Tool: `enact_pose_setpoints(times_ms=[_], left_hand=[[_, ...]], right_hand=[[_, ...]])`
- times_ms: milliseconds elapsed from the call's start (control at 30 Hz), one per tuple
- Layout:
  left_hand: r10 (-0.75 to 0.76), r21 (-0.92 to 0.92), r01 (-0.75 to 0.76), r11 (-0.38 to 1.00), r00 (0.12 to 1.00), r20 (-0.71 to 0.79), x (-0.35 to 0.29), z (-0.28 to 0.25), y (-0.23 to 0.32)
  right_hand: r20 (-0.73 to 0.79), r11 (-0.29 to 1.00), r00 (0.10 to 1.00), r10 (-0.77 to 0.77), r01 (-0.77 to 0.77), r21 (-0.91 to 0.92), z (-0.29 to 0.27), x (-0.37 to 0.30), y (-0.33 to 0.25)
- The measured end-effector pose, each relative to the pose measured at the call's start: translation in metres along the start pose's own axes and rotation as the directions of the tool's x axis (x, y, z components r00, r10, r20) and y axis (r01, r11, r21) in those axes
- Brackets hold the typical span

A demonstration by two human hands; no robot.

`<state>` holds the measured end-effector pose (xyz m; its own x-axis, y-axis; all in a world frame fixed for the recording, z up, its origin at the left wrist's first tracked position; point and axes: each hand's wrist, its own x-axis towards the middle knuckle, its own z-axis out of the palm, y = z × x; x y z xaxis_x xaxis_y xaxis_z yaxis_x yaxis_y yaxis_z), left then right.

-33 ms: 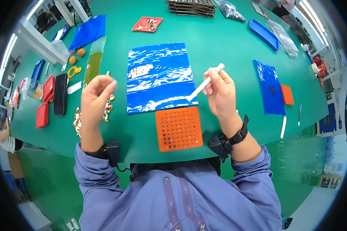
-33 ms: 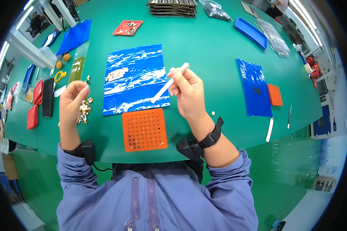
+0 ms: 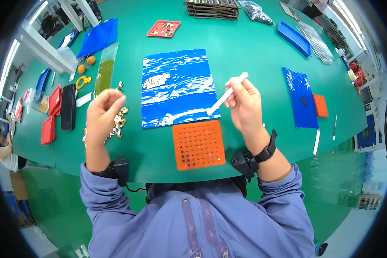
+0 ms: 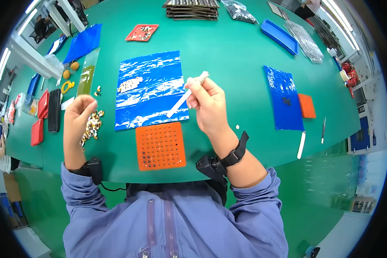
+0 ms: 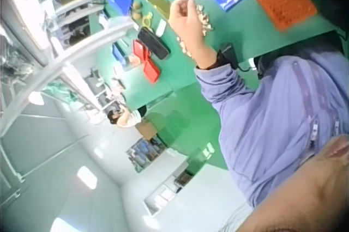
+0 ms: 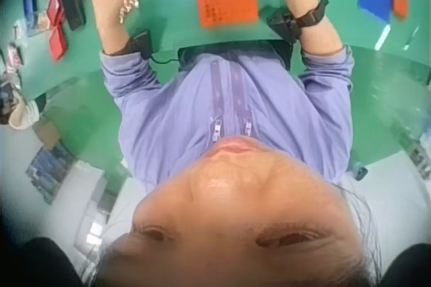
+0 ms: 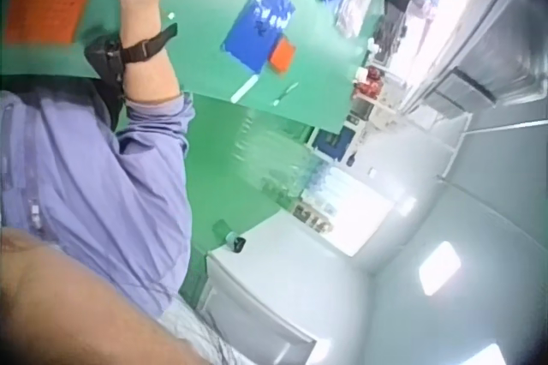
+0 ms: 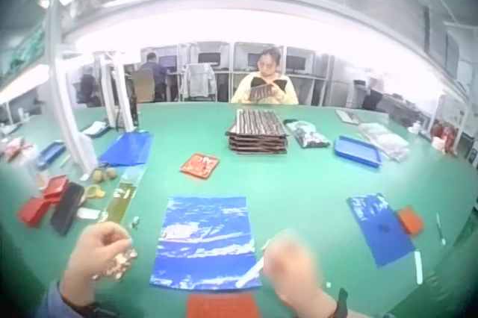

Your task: The person repeatedly picks small electronic components from a blue sheet and places them into the holes of an orange pegboard. They use a white stick to press the components into place.

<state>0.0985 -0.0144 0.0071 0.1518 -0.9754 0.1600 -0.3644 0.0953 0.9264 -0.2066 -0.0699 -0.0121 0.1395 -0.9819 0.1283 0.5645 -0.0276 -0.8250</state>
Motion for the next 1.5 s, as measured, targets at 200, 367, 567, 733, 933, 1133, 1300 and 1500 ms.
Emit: enact_pose_setpoints(times_ms=[200,367,567,733,933,1133,1300,1500], left_hand=[[-0.067,0.749,-0.118,0.652,0.975,0.212,0.006,-0.032,0.013],[0.007,0.641,-0.349,0.684,0.882,0.472,0.053,0.018,0.032],[0.081,0.646,-0.434,0.629,0.862,0.5,0.107,0.081,0.007],[0.069,0.665,-0.425,0.614,0.868,0.491,0.12,0.095,-0.01],[0.135,0.572,-0.436,0.695,0.86,0.492,0.103,0.089,0.013],[0.077,-0.182,0.017,0.983,0.865,0.496,0.048,0.081,0.059],[0.131,-0.643,0.251,0.724,0.865,0.485,-0.003,0.084,0.045],[0.246,-0.837,0.302,0.457,0.861,0.445,-0.016,0.091,0.032]], right_hand=[[0.081,0.999,0.996,0.032,-0.03,-0.028,0.004,-0.008,-0.001],[0.044,1.0,0.999,0.015,-0.016,0.026,-0.001,-0.008,-0.006],[0.02,0.998,0.999,-0.026,0.025,0.049,-0.009,0.0,-0.012],[0.012,0.998,1.0,-0.028,0.027,0.049,-0.008,-0.002,-0.012],[0.031,0.998,0.999,0.015,-0.017,0.062,-0.001,-0.007,-0.014],[0.121,0.994,0.992,0.028,-0.041,0.106,-0.003,-0.014,-0.018],[0.235,0.998,0.972,0.023,-0.037,0.055,0.008,-0.024,-0.025],[0.366,0.988,0.918,0.15,-0.151,-0.028,0.004,-0.024,-0.027]])
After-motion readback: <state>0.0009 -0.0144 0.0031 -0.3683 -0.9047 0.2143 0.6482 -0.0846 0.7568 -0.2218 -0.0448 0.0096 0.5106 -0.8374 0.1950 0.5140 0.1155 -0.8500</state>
